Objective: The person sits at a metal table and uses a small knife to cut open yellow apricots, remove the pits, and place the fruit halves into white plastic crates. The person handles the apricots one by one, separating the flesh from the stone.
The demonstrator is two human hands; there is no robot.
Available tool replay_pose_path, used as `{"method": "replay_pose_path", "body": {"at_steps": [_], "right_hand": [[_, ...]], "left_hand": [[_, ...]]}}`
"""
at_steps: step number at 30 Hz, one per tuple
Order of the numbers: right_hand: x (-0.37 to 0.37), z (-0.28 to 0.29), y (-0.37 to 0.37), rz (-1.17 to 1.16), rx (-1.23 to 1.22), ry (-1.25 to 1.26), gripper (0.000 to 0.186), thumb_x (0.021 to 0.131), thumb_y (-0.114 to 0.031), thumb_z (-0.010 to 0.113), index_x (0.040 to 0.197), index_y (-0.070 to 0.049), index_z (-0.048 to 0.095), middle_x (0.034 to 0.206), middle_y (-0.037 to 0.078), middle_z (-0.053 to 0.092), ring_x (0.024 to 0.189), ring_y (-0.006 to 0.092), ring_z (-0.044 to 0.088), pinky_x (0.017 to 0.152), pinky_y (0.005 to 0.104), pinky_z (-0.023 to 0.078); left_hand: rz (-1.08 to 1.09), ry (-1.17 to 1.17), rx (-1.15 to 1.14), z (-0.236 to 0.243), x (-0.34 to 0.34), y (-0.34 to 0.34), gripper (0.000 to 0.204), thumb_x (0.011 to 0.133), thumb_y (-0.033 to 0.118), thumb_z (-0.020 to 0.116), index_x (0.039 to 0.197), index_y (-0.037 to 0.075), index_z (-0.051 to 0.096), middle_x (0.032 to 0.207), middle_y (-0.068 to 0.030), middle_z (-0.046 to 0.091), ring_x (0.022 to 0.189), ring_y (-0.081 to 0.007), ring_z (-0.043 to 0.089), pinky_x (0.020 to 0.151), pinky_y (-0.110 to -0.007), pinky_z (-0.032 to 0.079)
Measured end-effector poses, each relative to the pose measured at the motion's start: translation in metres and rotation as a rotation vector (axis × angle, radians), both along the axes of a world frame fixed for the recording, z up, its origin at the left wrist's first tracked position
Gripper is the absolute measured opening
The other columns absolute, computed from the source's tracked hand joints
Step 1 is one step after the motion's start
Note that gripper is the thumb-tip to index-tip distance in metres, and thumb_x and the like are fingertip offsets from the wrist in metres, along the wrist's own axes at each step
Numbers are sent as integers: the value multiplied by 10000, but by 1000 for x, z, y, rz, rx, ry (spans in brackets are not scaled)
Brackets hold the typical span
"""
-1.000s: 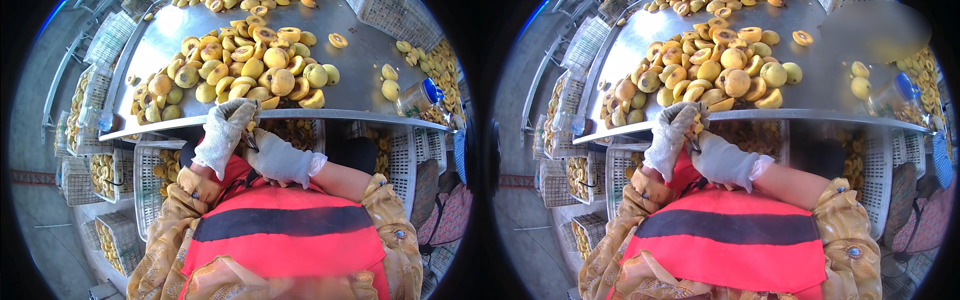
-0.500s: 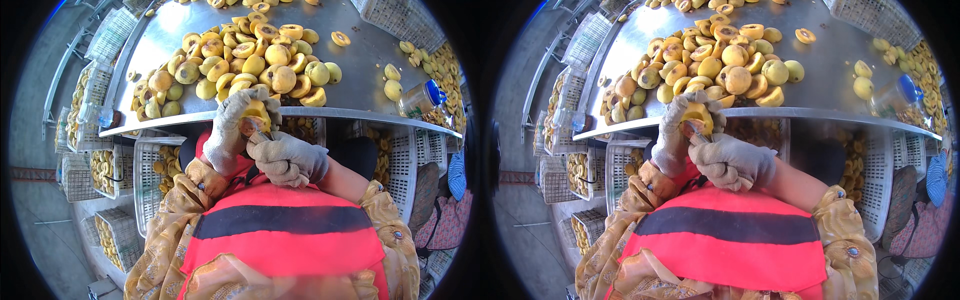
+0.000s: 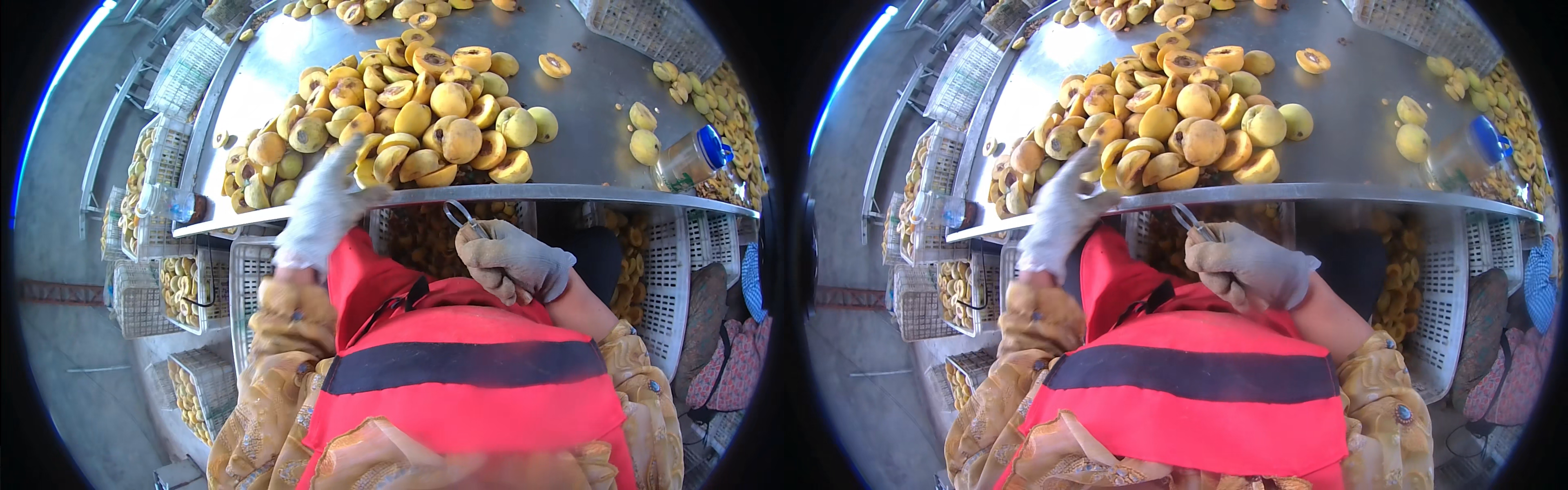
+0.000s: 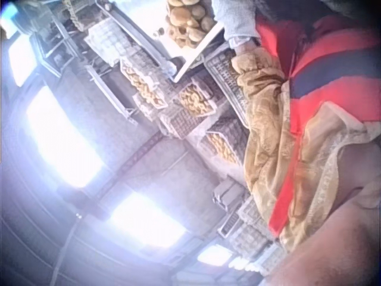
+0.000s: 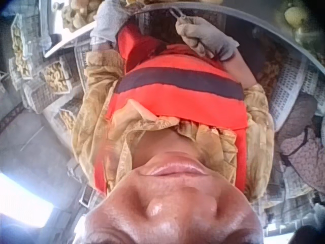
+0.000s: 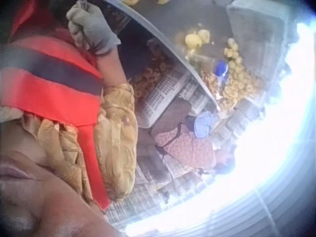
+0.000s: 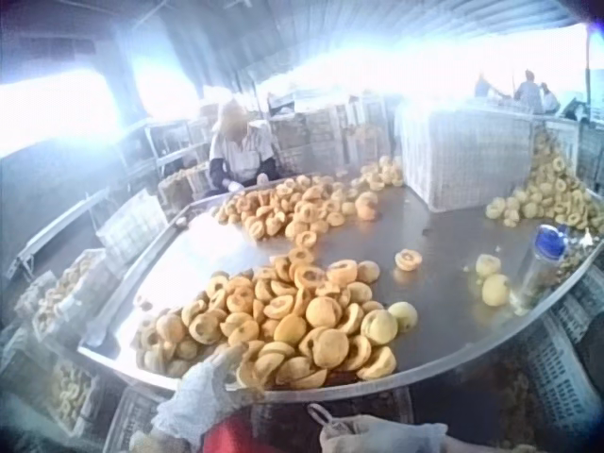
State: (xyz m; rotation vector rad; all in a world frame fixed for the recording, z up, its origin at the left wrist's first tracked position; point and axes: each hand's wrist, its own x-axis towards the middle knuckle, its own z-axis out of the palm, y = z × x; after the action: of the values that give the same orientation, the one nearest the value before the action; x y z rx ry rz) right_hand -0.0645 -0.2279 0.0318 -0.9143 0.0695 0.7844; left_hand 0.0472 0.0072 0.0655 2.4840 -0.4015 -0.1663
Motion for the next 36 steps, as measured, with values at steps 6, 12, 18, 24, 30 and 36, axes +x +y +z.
{"method": "replay_pose_path", "body": {"at_steps": [6, 12, 18, 24, 30, 36], "right_hand": [[7, 15, 4, -70, -281, -147, 179, 887, -199, 534, 773, -81, 463, 547, 21, 490, 361, 85, 449, 288, 210, 326], [24, 24, 33, -105, -499, -269, 161, 902, -229, 563, 885, -86, 490, 596, -7, 480, 418, 63, 463, 332, 215, 351], [27, 8, 61, -250, -444, -553, 168, 921, -192, 557, 985, -37, 538, 655, 17, 551, 542, 136, 530, 502, 317, 434], [25, -20, 61, -322, -809, -962, 222, 893, -185, 592, 1002, 3, 547, 757, 174, 630, 707, 345, 632, 676, 426, 493], [24, -10, 68, -294, -695, -685, 256, 892, -204, 593, 1031, -1, 524, 744, 227, 615, 703, 385, 624, 649, 459, 486], [19, 6, 75, -248, -528, -449, 202, 923, -213, 536, 994, -24, 528, 666, 156, 590, 523, 300, 589, 475, 399, 470]], "left_hand": [[-29, -190, -74, -46, 33, -11, 463, 810, 263, 696, 1239, 118, 594, 1042, -173, 667, 957, -287, 654, 829, -373, 513], [43, 315, -1084, -28, -12, -13, 724, 762, -2, 721, 1396, -28, 372, 1343, -122, 495, 1167, -212, 546, 983, -319, 457], [30, 520, -1526, -40, -40, -19, 530, 836, 167, 649, 1317, 58, 455, 1243, -135, 552, 1097, -260, 573, 972, -406, 461], [-33, 441, -1590, -54, -38, -33, 565, 911, 438, 583, 1319, 75, 439, 1282, -165, 519, 1099, -308, 557, 966, -441, 457], [-51, 251, -1443, -59, -38, -32, 556, 945, 465, 524, 1286, 27, 493, 1293, -132, 531, 1143, -235, 546, 986, -358, 438], [-95, -80, -1245, -54, -45, -32, 491, 967, 365, 527, 1300, 8, 472, 1326, -130, 503, 1235, -225, 468, 1041, -363, 373]]}}
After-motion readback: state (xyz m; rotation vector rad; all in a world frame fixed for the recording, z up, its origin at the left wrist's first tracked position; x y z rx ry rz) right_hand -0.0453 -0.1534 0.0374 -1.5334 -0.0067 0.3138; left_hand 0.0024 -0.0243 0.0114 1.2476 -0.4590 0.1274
